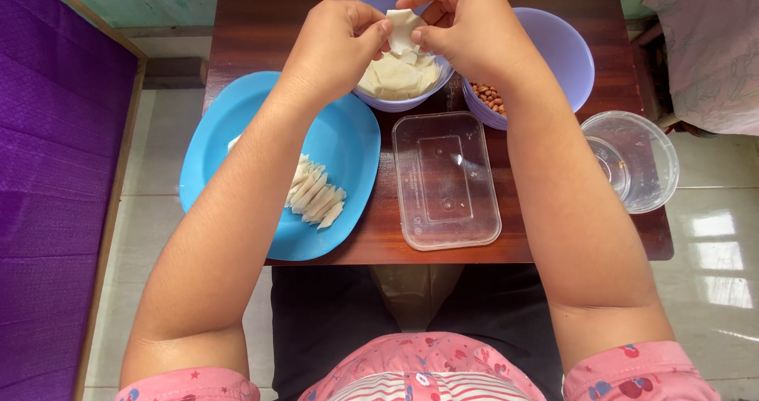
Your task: Rolling individual peanuts into small white wrappers to create snacks.
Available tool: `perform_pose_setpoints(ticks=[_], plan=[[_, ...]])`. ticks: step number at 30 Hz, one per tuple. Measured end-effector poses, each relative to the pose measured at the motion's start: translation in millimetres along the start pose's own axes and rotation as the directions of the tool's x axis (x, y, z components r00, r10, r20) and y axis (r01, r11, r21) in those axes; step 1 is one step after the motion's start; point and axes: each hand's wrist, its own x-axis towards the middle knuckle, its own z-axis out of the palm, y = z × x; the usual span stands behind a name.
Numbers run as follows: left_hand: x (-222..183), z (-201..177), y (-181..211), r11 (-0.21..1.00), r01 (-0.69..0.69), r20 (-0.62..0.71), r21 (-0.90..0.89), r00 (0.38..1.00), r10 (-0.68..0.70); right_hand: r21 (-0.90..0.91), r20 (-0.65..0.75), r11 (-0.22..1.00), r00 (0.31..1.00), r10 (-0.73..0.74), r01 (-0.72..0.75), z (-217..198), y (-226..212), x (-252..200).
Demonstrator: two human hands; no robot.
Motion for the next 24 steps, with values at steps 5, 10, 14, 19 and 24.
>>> perform_pose_setpoints(ticks=[5,10,14,19,24], plan=[[1,-1,0,1.000,-0.003,-0.011,-0.028,1.000,0.002,0.033,0.016,0.997,0.998,-0.068,0.068,3,4,2],[2,1,-6,0.983,-0.116,-0.067,-0.142,0.992,0.107,0.042,0.009,0.994,0.994,-0.106,0.106,3,-8,-5],[-8,0,5,0.969,-0.157,-0.055,-0.190,0.987,0.150,0.035,-0.004,0.998,0.998,-0.059,0.059,-1,-26,-23],[-33,10,28,0.881,-0.309,-0.115,-0.358,0.951,0.287,-0.074,-0.076,0.970,0.968,-0.239,0.233,-10,-40,-67],[-85,42,54,0.838,-0.301,-0.147,-0.455,0.954,0.263,0.125,-0.182,0.984,0.978,-0.101,0.125,-8,-35,-135]])
